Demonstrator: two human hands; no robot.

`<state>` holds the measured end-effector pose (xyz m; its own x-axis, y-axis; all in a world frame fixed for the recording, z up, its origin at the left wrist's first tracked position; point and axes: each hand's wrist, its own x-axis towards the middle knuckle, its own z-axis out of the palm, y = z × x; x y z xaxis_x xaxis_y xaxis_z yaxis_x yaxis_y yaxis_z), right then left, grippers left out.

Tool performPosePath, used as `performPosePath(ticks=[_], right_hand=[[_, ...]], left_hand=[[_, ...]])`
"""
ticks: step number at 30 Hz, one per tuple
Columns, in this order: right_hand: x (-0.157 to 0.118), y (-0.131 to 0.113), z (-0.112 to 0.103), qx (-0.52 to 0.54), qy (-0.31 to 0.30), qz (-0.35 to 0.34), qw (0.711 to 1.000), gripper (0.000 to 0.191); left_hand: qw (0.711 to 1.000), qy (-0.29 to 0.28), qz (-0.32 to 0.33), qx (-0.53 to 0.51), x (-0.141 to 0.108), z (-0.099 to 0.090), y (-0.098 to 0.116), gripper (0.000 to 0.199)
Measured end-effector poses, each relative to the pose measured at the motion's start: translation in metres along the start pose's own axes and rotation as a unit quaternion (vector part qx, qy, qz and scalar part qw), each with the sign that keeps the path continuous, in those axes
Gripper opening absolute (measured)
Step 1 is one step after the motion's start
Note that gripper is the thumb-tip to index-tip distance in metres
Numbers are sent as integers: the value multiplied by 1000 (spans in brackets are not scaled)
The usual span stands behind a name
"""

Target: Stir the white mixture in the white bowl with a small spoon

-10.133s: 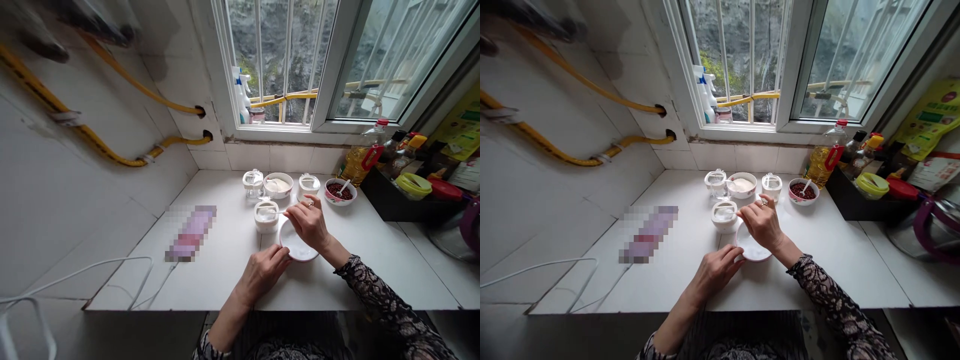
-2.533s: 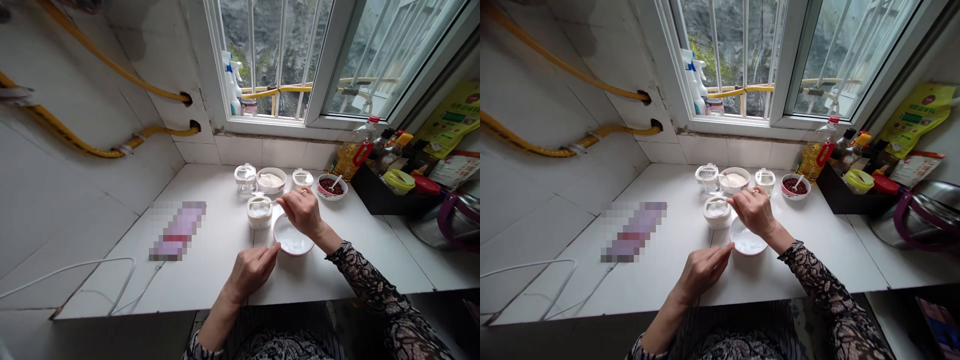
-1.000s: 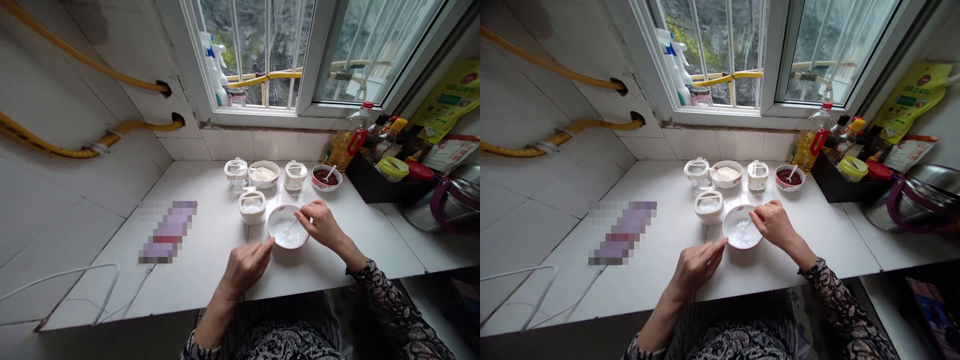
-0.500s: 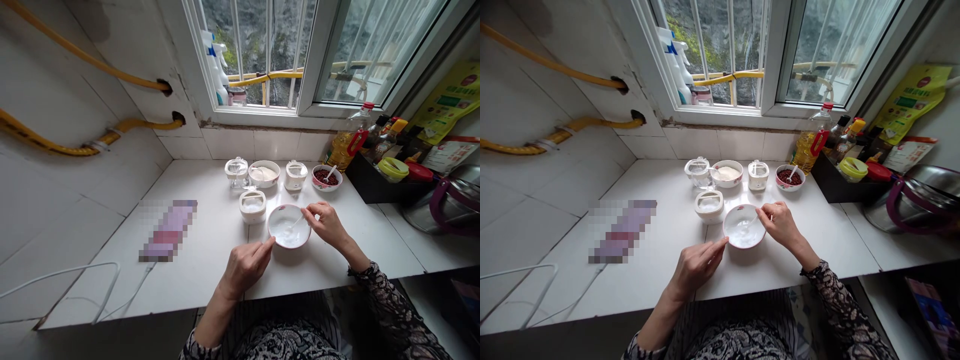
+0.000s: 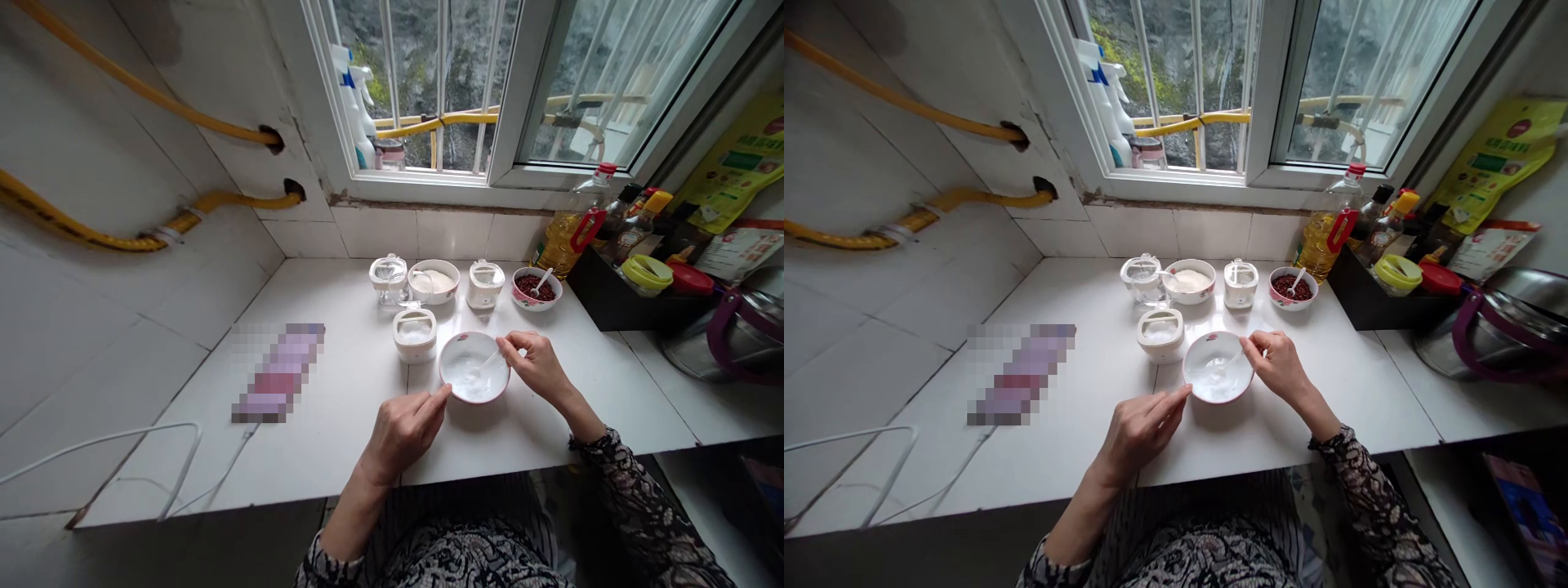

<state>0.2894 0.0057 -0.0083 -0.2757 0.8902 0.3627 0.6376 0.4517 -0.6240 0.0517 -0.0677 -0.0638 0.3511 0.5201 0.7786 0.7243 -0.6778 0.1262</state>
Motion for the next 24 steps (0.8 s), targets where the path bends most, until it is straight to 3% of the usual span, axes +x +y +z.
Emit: performPosePath(ticks=[24], right_hand=[[1,-4,-2,79,2,49,996,53]], left_hand=[[1000,-5,-8,7,-1,1,0,22]])
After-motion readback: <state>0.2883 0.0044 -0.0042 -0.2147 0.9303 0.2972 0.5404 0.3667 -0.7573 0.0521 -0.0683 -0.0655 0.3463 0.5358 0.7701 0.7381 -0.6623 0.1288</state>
